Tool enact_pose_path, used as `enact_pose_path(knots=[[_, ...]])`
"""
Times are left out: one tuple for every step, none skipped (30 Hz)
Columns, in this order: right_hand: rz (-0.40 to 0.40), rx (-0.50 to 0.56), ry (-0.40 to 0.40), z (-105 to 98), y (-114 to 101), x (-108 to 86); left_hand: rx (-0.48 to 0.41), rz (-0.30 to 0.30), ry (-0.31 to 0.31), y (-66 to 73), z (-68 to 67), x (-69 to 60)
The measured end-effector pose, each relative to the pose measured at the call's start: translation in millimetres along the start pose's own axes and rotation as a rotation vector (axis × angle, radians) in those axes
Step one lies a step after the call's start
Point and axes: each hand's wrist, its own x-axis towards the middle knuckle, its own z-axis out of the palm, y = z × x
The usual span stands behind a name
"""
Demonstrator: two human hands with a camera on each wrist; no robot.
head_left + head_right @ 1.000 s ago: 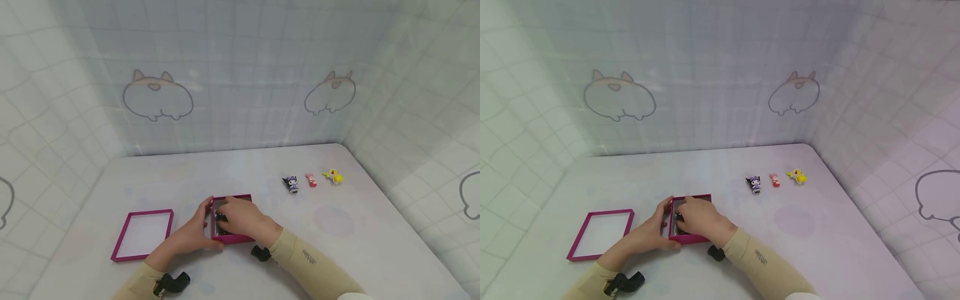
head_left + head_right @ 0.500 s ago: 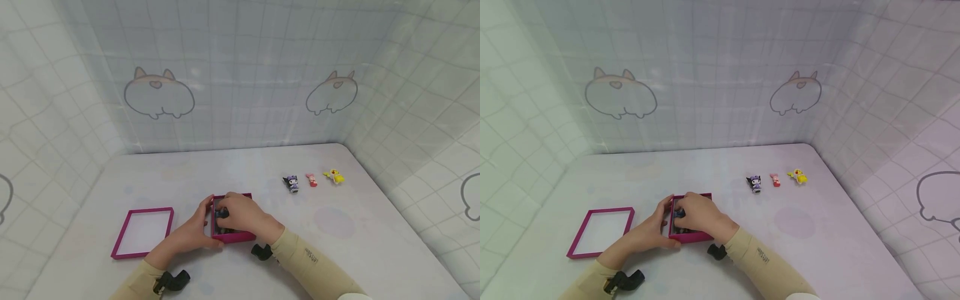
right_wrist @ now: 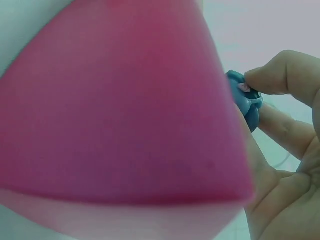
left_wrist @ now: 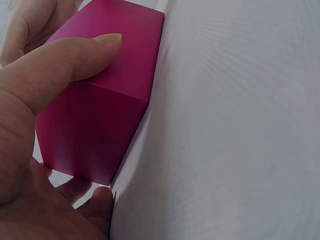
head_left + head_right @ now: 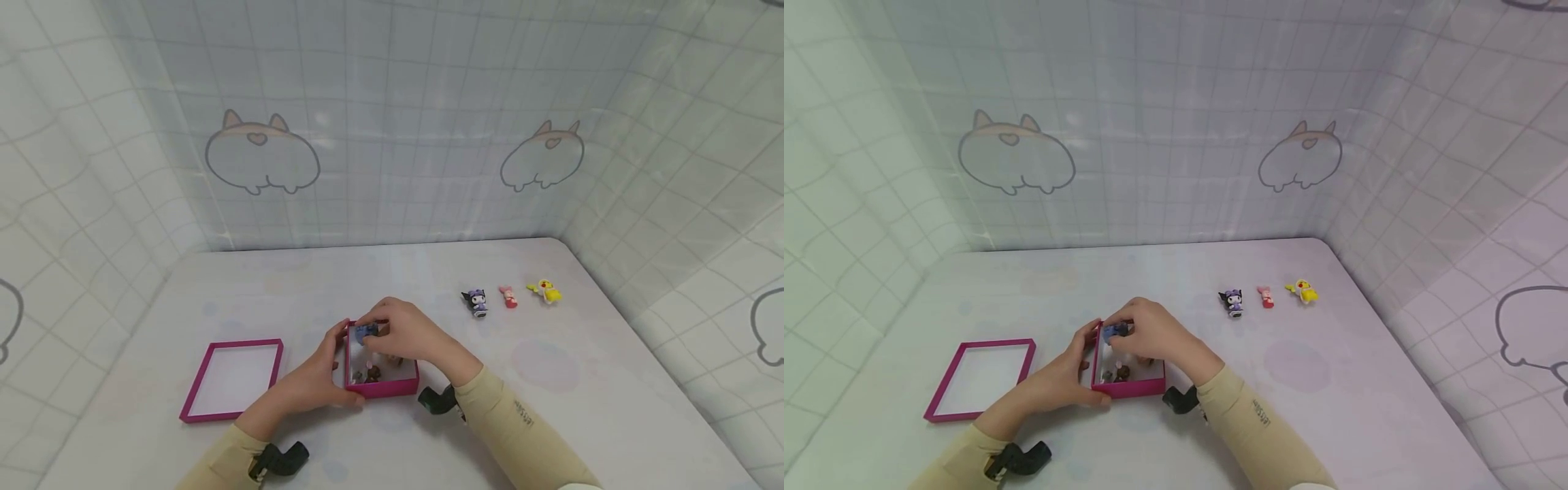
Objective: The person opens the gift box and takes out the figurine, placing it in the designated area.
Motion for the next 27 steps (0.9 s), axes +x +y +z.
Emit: enact_pose_path(knots=[[0.007, 0.012, -0.005, -0.6, 0.4, 0.0, 0.0, -0.005, 0.0, 0.3, 0.1, 0.0], [0.009, 0.02, -0.008, -1.4, 0.3, -0.1, 0.003, -0.012, 0.002, 0.4, 0.3, -0.1], [0.01, 0.03, -0.011, -1.8, 0.4, -0.1, 0.006, -0.015, 0.003, 0.3, 0.5, -0.2], [0.011, 0.039, -0.014, -1.8, 0.9, 0.1, 0.008, -0.019, 0.004, 0.3, 0.6, -0.2], [0.014, 0.052, -0.015, -1.8, 1.3, 0.1, 0.011, -0.022, 0.004, 0.2, 0.6, -0.4], [0.014, 0.061, -0.016, -1.9, 1.4, 0.1, 0.014, -0.026, 0.006, 0.1, 0.7, -0.5], [0.016, 0.072, -0.017, -1.9, 1.7, 0.1, 0.015, -0.028, 0.007, 0.1, 0.7, -0.5], [0.017, 0.084, -0.018, -1.8, 2.4, 0.2, 0.017, -0.028, 0.008, -0.1, 0.7, -0.4], [0.021, 0.093, -0.019, -1.6, 2.7, 0.4, 0.015, -0.029, 0.008, 0.2, 0.6, -0.2], [0.023, 0.101, -0.021, -1.6, 3.3, 0.6, 0.015, -0.03, 0.008, 0.1, 0.5, 0.0], [0.025, 0.11, -0.024, -1.7, 3.5, 0.8, 0.014, -0.03, 0.01, 0.1, 0.4, 0.1], [0.023, 0.118, -0.026, -1.8, 3.7, 1.0, 0.015, -0.031, 0.011, -0.1, 0.3, 0.3], [0.022, 0.128, -0.029, -2.3, 3.9, 1.0, 0.015, -0.03, 0.01, -0.1, 0.4, 0.7], [0.021, 0.134, -0.029, -2.9, 3.6, 1.0, 0.017, -0.031, 0.009, -0.3, 0.4, 1.0], [0.018, 0.139, -0.03, -3.4, 3.3, 1.1, 0.018, -0.033, 0.009, -0.4, 0.3, 1.0], [0.015, 0.147, -0.029, -3.8, 3.2, 1.3, 0.021, -0.034, 0.01, -0.7, 0.2, 1.1], [0.012, 0.154, -0.028, -4.2, 2.8, 1.4, 0.023, -0.036, 0.011, -1.1, 0.1, 1.0], [0.01, 0.157, -0.025, -4.6, 2.4, 1.5, 0.024, -0.039, 0.012, -1.5, 0.0, 0.9], [0.008, 0.156, -0.02, -4.8, 2.2, 1.7, 0.025, -0.042, 0.013, -1.8, -0.2, 0.9], [0.01, 0.152, -0.015, -5.2, 1.6, 1.7, 0.023, -0.044, 0.013, -2.1, -0.3, 0.8], [0.013, 0.147, -0.011, -5.5, 1.5, 1.7, 0.021, -0.044, 0.014, -2.2, -0.3, 0.8], [0.02, 0.14, -0.006, -5.9, 1.0, 1.4, 0.02, -0.044, 0.014, -2.1, -0.3, 1.0], [0.03, 0.13, -0.001, -6.4, 0.7, 1.0, 0.019, -0.044, 0.013, -2.1, -0.2, 1.1], [0.038, 0.12, 0.005, -6.9, 0.6, 0.7, 0.015, -0.043, 0.012, -1.9, 0.0, 1.5], [0.045, 0.111, 0.01, -7.4, 0.6, 0.3, 0.013, -0.041, 0.012, -1.7, 0.2, 1.8], [0.049, 0.108, 0.013, -8.1, 0.5, -0.1, 0.011, -0.039, 0.013, -1.4, 0.5, 2.0], [0.049, 0.104, 0.017, -8.7, 0.9, -0.4, 0.007, -0.038, 0.012, -1.0, 0.8, 2.2]])
